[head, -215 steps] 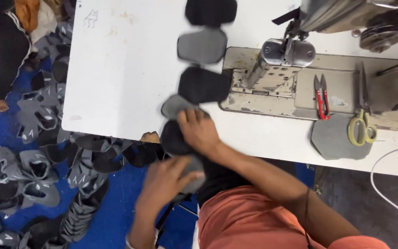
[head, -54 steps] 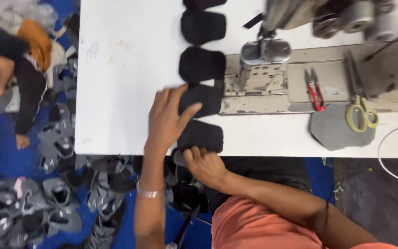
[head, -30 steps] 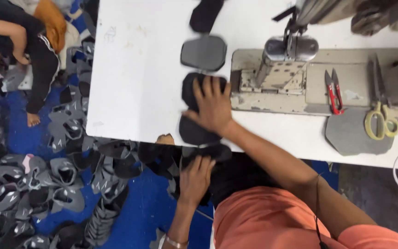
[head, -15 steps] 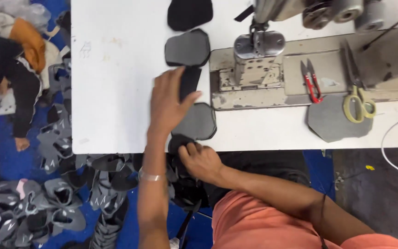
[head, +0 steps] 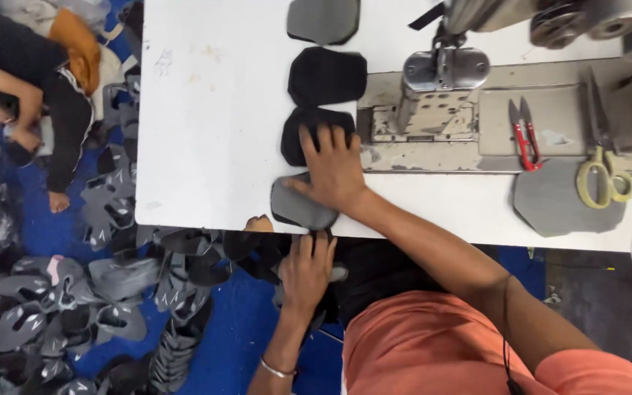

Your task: Organizing and stacking padded shoe component inserts on a workbench.

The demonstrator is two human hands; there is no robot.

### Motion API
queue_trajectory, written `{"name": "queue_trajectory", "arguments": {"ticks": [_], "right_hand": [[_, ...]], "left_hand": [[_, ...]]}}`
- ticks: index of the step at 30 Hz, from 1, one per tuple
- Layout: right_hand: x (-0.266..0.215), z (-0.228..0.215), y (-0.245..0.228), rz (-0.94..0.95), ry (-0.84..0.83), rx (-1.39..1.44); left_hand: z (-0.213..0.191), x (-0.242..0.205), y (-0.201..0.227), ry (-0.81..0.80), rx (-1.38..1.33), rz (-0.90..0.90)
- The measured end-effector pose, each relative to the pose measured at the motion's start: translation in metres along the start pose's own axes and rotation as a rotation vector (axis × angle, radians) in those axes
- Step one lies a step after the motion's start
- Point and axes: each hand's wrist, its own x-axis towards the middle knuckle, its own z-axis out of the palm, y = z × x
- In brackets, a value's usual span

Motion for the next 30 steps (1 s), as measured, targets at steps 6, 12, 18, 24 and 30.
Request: {"name": "queue_trajectory", "arguments": {"ticks": [6, 12, 18, 24, 30], "right_hand": [[-0.078, 0.058, -0.018, -0.084, -0.313, -0.014], [-0.123, 0.023, -0.049, -0.129, -0.178, 0.057], [-0.143, -0.004, -0.036, -0.281, -0.342, 0.113], [-0.099, -0.059, -0.022, -0.218, -0.793, 0.55], [0.012, -0.049, -0.009, 0.006, -0.176, 0.169]], "left_hand": [[-0.077, 0.015, -0.015, -0.487, -0.284, -0.013], [-0.084, 0.139, -0.029, -0.033, -0.359, 0.021], [0.046, 0.16, -0.035, 0.21, -0.156, 0.229], [0.058, 0.089, -0.037, -0.062, -0.182, 0.011], [0.043, 0.006, -0.013, -0.056, -0.182, 0.021]]}}
